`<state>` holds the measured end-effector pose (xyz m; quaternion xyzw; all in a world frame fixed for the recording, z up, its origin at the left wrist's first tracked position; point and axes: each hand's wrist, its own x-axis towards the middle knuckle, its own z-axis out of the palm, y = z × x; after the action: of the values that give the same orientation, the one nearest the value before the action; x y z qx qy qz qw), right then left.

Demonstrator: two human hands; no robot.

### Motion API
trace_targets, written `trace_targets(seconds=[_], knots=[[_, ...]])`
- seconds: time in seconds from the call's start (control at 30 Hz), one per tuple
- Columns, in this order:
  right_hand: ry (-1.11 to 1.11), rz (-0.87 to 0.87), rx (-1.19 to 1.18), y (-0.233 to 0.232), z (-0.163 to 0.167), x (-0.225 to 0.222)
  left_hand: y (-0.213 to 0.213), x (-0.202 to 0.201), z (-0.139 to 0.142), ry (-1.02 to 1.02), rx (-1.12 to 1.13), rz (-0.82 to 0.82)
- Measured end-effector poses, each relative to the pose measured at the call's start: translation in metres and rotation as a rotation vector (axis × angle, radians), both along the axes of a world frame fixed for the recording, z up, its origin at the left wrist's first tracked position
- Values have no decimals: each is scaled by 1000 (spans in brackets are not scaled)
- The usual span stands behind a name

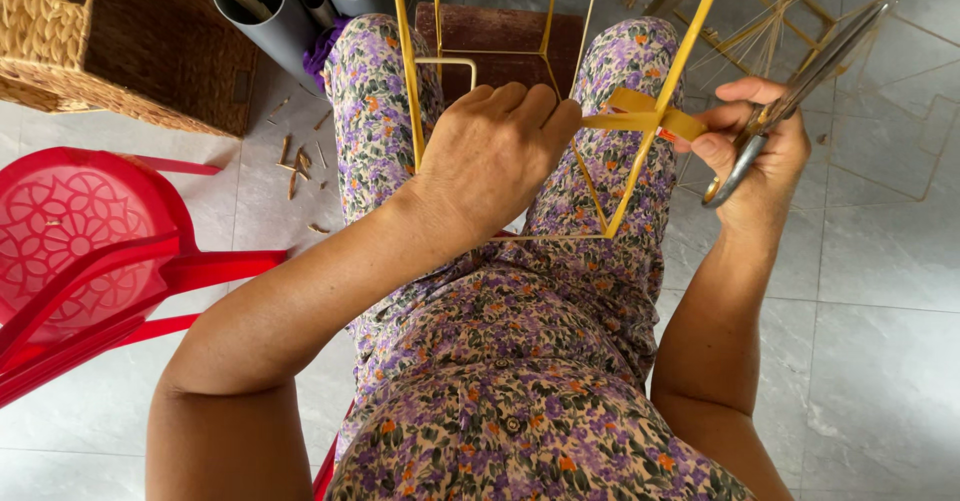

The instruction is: The person sits on a chair with a wooden board on their lap and assembles a hexagonal lantern frame. They wrap yellow tape around the joints of a thin bamboo and wire frame, press the tape in place by hand, and use scissors to trim the tape as they work around the frame.

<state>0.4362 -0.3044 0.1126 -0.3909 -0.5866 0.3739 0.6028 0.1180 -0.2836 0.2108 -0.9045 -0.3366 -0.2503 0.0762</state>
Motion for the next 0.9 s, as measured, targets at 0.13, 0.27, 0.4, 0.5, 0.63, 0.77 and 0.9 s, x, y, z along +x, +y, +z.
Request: trace_targets(seconds=[0.13, 0.27, 0.4, 0.5, 0.63, 0.77, 0.9], knots=[[28, -14, -4, -1, -1, -3, -1, 8, -3, -142, -76, -30], [50, -21, -8, -4, -1, -4, -10, 28, -6, -171, 163, 11], [22, -52, -22, -8, -2, -3, -14, 61, -13, -74, 154, 69], [28, -62, -7, -11, -4, -2, -3, 71, -18, 52, 60, 79], [39, -78, 18, -14, -4, 1, 11, 68, -15, 41, -101, -47], [20, -75, 49, -15, -1, 3, 15, 55, 6, 110, -283, -101], [11, -118, 82, -20, 4, 0, 7, 48, 31, -10, 88, -51]])
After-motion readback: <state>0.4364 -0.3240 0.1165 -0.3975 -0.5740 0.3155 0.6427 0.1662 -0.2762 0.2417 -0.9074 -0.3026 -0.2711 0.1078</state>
